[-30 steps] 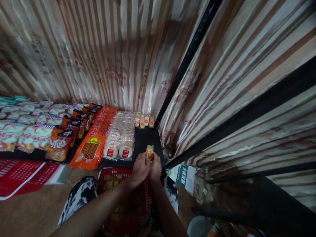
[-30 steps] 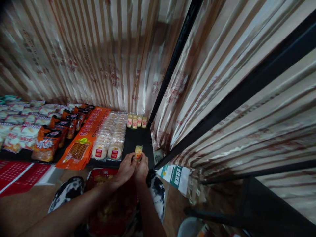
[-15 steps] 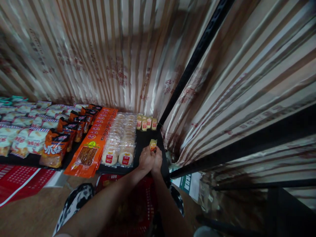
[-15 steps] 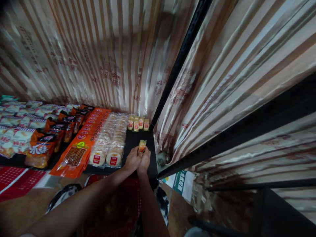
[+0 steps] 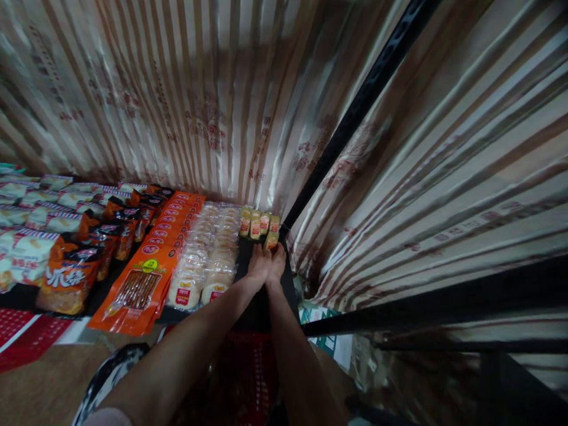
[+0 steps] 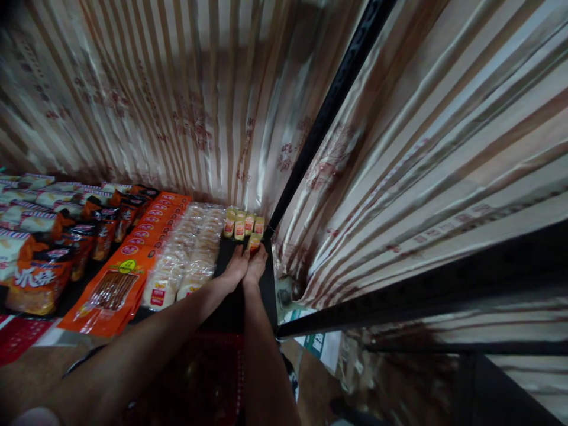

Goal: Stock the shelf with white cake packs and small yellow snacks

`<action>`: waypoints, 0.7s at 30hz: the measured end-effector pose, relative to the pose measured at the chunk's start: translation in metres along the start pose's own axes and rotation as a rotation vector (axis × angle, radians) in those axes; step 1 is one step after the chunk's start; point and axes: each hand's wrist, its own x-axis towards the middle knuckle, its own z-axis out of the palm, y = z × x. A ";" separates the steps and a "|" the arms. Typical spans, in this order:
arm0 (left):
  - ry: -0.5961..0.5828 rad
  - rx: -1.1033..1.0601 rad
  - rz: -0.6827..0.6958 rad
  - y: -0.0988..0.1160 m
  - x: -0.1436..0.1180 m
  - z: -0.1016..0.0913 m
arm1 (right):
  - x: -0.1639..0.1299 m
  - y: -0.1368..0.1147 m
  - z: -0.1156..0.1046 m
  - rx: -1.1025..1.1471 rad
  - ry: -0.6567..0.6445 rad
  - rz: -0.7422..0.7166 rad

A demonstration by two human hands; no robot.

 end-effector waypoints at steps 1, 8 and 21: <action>0.001 -0.006 -0.029 -0.002 0.006 -0.004 | 0.004 -0.002 0.001 0.004 -0.009 0.018; 0.016 -0.017 -0.035 -0.007 0.034 -0.013 | 0.022 -0.012 0.012 0.060 -0.022 0.013; 0.021 0.002 0.010 -0.011 0.051 -0.012 | 0.040 -0.018 0.024 0.025 -0.054 0.030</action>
